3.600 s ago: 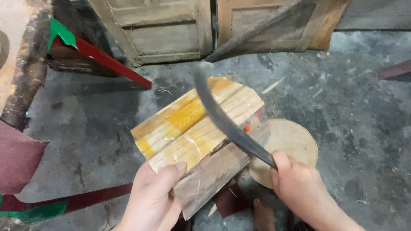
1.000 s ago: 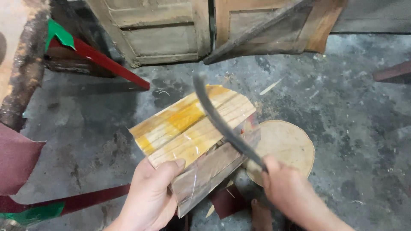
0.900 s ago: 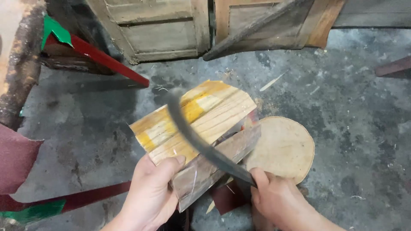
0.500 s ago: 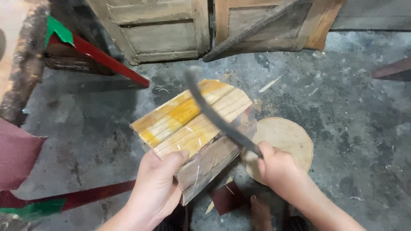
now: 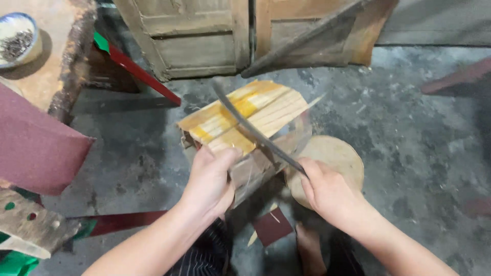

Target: Finishing a wooden drum frame by trimming excess wood with a sickle and sanding the surfaces for smoothness.

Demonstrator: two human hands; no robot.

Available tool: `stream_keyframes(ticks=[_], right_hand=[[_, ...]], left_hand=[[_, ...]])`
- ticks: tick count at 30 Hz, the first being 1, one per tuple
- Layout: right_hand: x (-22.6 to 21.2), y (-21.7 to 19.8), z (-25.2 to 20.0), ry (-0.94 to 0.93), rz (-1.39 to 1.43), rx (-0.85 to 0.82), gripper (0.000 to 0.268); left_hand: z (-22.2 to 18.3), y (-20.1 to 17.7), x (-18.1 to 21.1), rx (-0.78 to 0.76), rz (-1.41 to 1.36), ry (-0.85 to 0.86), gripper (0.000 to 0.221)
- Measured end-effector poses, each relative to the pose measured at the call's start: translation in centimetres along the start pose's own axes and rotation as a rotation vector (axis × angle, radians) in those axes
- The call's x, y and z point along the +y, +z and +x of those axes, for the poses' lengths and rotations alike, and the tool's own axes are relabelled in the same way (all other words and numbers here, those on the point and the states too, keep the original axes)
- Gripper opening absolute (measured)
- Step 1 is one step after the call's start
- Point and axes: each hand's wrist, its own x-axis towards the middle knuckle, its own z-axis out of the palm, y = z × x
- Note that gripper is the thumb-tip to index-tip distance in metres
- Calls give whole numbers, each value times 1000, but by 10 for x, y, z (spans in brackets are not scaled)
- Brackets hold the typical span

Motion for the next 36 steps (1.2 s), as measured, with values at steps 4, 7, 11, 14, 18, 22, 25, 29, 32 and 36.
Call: stream_keyframes(ticks=[4,7,11,14,18,22,25,29,32,36], right_hand=[[-11,12,-19,151,-289,102,32],[7,37,-19,139,-412,199,35],[29,49,-6,173,-337,270,32],[26,33,-10,200,-191,324,30],[34,24,-25,223,-17,335,23],[111,44,10,233,93,313,21],[121,42,38,271,113,249,20],[92,23,81,214,305,206,18],[85,20,102,187,465,191,24],[124,42,131,124,638,167,33]], left_hand=[[-19,13,1,8,-22,76,52],[-21,9,-3,-15,-26,90,53],[-15,1,-6,-33,57,84,56],[3,-5,-7,-95,191,156,57],[26,-38,-16,-244,552,272,54],[56,-71,-25,-269,708,258,50],[78,-79,-17,-312,880,417,43],[104,-105,-34,-385,1094,458,35],[111,-124,-51,-448,1163,418,32],[115,-143,-72,-574,1163,428,32]])
